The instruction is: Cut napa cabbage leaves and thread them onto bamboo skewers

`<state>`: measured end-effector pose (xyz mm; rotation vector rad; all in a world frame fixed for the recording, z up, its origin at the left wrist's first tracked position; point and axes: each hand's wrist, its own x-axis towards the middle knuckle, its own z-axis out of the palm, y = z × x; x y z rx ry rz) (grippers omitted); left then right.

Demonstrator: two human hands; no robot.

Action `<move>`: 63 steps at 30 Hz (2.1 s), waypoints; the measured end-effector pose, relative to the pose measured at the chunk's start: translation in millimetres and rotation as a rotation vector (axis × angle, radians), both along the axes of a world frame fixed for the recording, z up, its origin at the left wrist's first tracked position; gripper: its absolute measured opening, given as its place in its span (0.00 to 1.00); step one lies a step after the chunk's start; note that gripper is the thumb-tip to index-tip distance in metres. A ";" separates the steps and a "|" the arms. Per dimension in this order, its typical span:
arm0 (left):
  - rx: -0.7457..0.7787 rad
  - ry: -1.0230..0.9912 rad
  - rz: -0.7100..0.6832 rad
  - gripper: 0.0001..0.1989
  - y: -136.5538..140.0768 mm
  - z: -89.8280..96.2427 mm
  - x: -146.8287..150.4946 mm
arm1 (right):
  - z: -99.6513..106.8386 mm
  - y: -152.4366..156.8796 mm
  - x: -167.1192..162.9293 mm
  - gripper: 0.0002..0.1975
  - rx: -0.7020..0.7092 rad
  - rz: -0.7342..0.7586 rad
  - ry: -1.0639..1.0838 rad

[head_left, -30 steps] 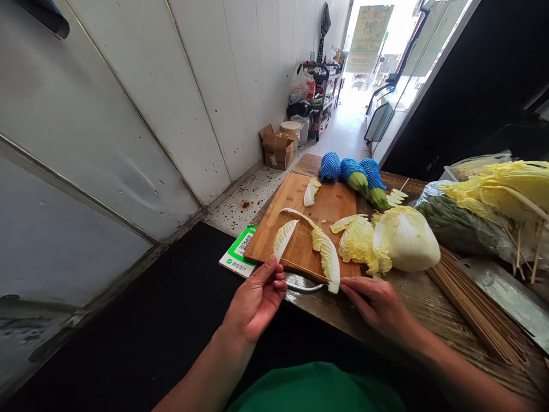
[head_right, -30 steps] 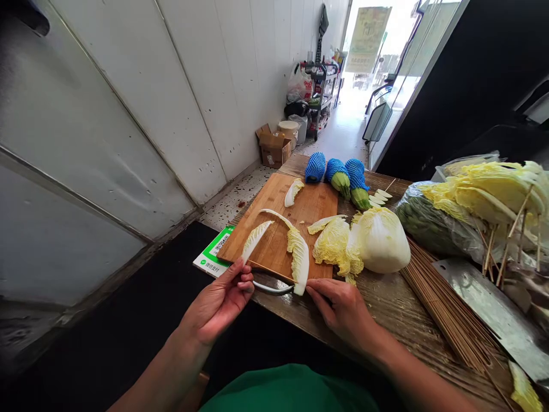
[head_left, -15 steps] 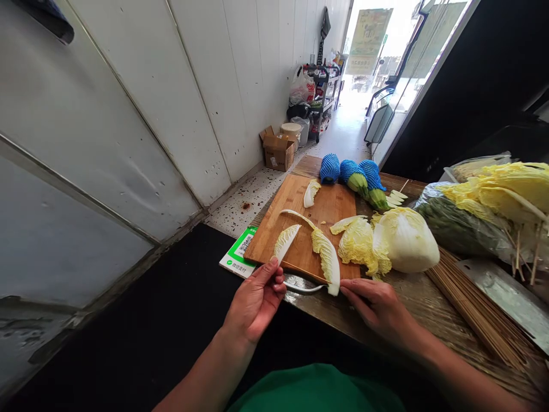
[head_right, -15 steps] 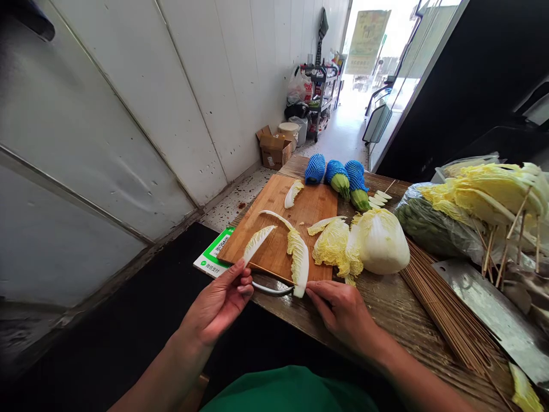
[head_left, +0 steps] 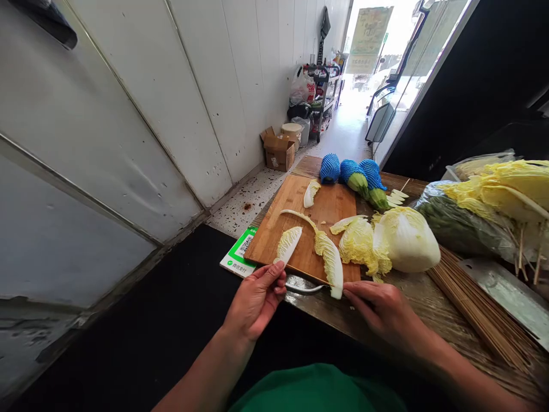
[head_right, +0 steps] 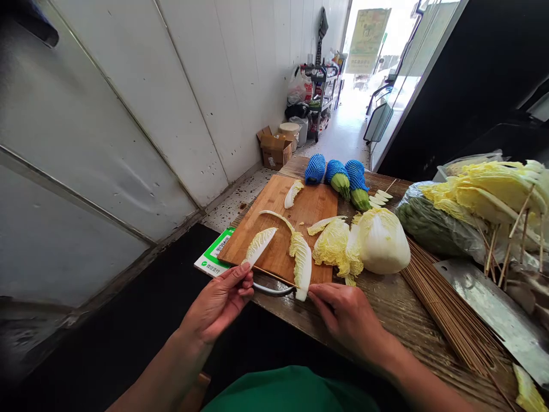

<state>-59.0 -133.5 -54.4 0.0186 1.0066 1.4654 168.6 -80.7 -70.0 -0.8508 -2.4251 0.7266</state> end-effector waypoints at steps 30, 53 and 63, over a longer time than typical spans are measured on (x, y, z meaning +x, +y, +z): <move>0.007 0.060 -0.149 0.08 5.7 -2.1 19.9 | 2.2 -2.5 -3.1 0.12 0.045 -0.051 0.053; 0.054 0.353 -0.358 0.19 -0.4 1.1 48.1 | 5.2 -2.5 -9.4 0.10 0.089 -0.086 0.121; 0.160 1.269 -0.273 0.16 32.1 14.6 -16.4 | 51.1 0.3 20.1 0.09 0.030 -0.403 0.449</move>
